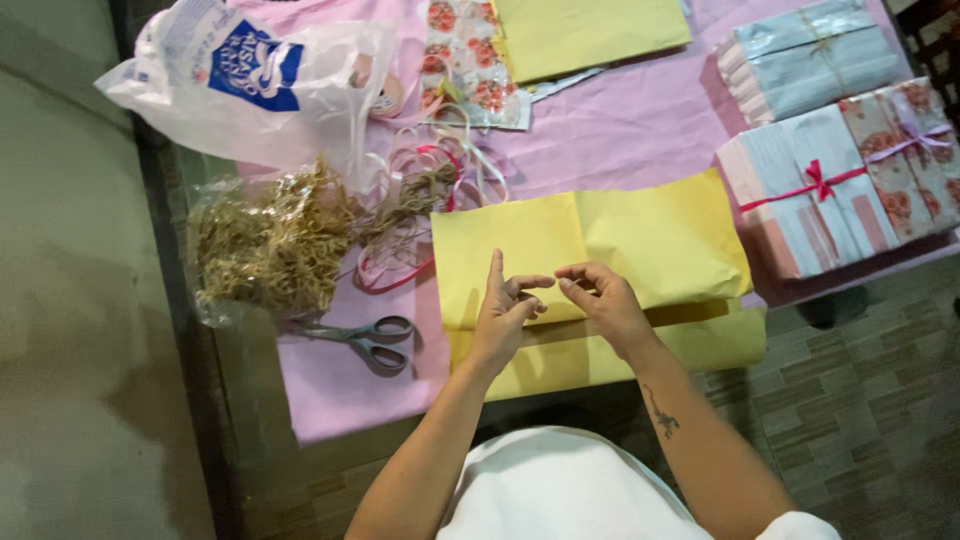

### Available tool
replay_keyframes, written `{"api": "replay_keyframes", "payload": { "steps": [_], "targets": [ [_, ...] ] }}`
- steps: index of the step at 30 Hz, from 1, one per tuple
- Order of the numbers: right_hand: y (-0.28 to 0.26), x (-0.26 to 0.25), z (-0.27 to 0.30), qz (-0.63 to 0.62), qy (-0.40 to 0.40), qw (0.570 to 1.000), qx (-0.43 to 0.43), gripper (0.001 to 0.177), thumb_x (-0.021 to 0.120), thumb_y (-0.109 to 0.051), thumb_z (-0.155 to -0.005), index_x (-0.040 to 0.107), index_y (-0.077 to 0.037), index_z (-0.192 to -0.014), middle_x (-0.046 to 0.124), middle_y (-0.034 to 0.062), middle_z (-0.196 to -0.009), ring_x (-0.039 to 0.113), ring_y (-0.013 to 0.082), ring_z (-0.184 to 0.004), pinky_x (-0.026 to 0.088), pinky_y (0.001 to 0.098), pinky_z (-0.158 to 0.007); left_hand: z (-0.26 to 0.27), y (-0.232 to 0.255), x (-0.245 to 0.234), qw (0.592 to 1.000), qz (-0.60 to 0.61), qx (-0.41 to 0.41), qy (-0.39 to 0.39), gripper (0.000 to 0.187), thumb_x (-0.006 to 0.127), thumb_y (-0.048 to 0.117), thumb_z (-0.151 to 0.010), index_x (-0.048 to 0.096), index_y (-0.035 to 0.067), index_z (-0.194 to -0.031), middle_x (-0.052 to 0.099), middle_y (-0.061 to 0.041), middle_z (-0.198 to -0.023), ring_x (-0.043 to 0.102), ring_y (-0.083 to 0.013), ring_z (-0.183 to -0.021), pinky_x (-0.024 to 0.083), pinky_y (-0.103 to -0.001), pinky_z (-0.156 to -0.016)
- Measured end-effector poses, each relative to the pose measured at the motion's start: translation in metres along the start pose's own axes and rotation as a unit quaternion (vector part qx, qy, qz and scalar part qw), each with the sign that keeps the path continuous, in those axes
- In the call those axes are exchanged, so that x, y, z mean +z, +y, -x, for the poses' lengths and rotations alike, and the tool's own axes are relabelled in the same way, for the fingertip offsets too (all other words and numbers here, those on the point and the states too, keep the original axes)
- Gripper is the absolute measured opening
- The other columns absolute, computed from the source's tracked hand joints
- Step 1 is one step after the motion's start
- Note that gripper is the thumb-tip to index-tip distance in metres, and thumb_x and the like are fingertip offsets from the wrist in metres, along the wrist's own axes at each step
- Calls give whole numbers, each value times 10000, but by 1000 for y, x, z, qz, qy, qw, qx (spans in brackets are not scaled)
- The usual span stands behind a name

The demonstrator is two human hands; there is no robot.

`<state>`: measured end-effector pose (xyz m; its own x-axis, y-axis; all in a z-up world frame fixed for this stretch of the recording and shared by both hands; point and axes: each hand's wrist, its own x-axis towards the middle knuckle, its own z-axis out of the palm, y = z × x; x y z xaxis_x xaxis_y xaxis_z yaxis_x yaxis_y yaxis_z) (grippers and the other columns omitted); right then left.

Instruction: The person cuts a sheet of yellow wrapping paper with scissors, folds and creases it, places a cardboard box on the paper, and folds the paper around the box, trimming tape and adjusting the folds to wrap the box.

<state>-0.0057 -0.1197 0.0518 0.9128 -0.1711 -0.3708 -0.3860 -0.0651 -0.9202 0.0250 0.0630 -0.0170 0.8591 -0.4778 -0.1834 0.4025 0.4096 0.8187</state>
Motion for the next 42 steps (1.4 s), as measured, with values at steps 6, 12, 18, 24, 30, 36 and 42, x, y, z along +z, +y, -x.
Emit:
{"api": "replay_keyframes", "payload": {
  "steps": [6, 12, 18, 24, 30, 36, 42],
  "targets": [
    [-9, 27, 0, 51, 13, 996, -73, 108, 757, -141, -934, 741, -36, -958, 708, 14, -889, 625, 75, -822, 506, 259, -726, 17, 33, -2, 991, -133, 19, 2, 983, 502, -85, -927, -138, 101, -1650, 664, -131, -1219, 602, -143, -924, 532, -295, -890],
    [-12, 59, 14, 69, 150, 972, -165, 73, 733, -98, -948, 709, -38, -914, 643, 1, -902, 590, 76, -768, 502, 245, -678, 44, 73, 6, 782, -599, 171, -17, 794, 610, 0, -855, 281, 21, -1576, 692, -107, -1325, 632, -313, -1129, 466, -447, -1006],
    [15, 67, 29, -37, 258, 954, -149, 93, 693, -98, -1028, 657, -28, -978, 653, 6, -920, 586, 70, -813, 513, 216, -744, 65, 69, 9, 681, -693, 238, -8, 668, 553, 60, -883, 418, 18, -1536, 569, -150, -1505, 560, -304, -1348, 392, -453, -1141],
    [57, 74, 32, -29, 158, 986, -36, 93, 745, -95, -915, 668, -51, -944, 688, 50, -906, 660, 115, -791, 566, 244, -722, 93, 60, -15, 644, -731, 210, -83, 614, 593, 150, -889, 459, 62, -1482, 595, -103, -1427, 528, -301, -1339, 361, -476, -1124],
    [71, 93, 33, 253, 212, 937, -112, 166, 836, -147, -818, 720, -31, -790, 645, 87, -892, 586, 272, -925, 507, 386, -813, 101, 48, -33, 718, -673, 155, -80, 714, 611, 165, -913, 340, -61, -1533, 569, -171, -1407, 517, -305, -1347, 358, -470, -1124],
    [63, 104, 36, 273, 239, 924, -118, 144, 821, -151, -814, 717, -57, -785, 630, 58, -942, 540, 285, -1025, 473, 408, -913, 99, 45, -45, 731, -655, 178, -69, 912, 638, 119, -845, 148, -114, -1578, 548, -176, -1445, 501, -327, -1325, 339, -481, -1120],
    [61, 113, 37, 311, 262, 902, -143, 126, 826, -130, -786, 718, -73, -756, 615, 63, -926, 523, 307, -1013, 449, 430, -926, 97, 50, -51, 739, -647, 177, -67, 942, 634, 87, -809, 131, -111, -1581, 590, -106, -1418, 526, -290, -1298, 335, -459, -1112]
  ]
}}
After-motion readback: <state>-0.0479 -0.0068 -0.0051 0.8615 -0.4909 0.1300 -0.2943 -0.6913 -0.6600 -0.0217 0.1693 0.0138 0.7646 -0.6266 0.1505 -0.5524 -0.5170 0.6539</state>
